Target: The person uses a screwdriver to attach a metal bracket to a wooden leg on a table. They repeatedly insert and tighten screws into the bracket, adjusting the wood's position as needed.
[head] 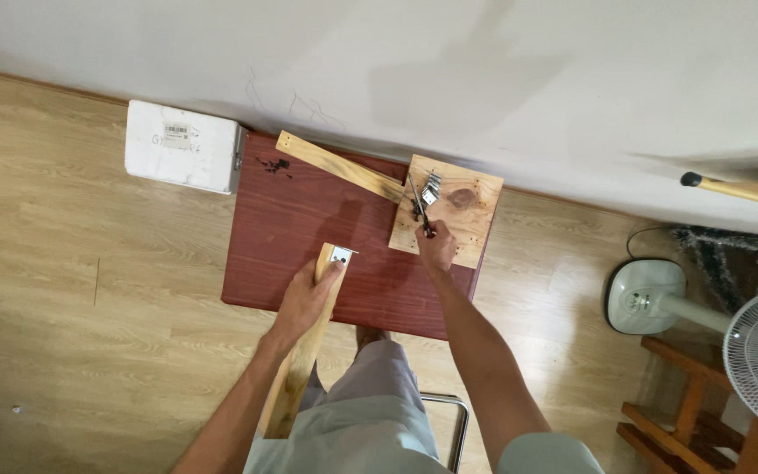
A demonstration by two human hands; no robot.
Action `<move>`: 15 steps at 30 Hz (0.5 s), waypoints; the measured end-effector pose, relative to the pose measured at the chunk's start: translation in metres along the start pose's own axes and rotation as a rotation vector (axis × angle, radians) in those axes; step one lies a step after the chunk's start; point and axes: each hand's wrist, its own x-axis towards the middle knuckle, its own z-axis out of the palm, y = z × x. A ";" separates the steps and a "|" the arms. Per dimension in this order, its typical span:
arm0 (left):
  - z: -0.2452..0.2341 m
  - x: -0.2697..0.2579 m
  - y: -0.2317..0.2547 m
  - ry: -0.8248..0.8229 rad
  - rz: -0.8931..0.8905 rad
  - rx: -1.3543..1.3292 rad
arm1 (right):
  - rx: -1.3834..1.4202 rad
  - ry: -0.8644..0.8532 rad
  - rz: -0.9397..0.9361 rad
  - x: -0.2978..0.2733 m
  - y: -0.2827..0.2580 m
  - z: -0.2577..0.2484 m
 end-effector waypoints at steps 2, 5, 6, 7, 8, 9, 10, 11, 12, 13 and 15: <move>-0.001 0.001 0.004 0.011 0.051 0.013 | 0.180 0.013 -0.013 -0.017 -0.013 -0.012; -0.006 -0.001 0.010 0.010 0.027 0.007 | 0.327 -0.062 0.074 -0.052 -0.044 -0.041; -0.008 -0.001 0.012 0.004 0.006 0.002 | 0.348 -0.079 0.039 -0.065 -0.056 -0.052; -0.009 -0.003 0.013 0.004 0.007 0.026 | 0.368 -0.095 0.004 -0.078 -0.068 -0.063; -0.011 -0.002 0.015 0.004 0.010 0.051 | 0.437 -0.141 0.062 -0.090 -0.081 -0.073; -0.013 -0.001 0.016 0.004 0.014 0.076 | 0.506 -0.189 0.120 -0.103 -0.094 -0.083; -0.014 0.000 0.017 0.005 0.049 0.085 | 0.574 -0.237 0.177 -0.112 -0.107 -0.091; -0.015 0.001 0.017 0.006 0.084 0.094 | 0.592 -0.230 0.128 -0.118 -0.120 -0.098; -0.015 0.002 0.016 0.009 0.116 0.103 | 0.611 -0.227 0.080 -0.125 -0.131 -0.105; -0.016 0.004 0.016 0.007 0.148 0.148 | 0.629 -0.224 0.032 -0.130 -0.142 -0.110; -0.018 0.006 0.013 0.003 0.204 0.241 | 0.621 -0.220 -0.003 -0.141 -0.160 -0.117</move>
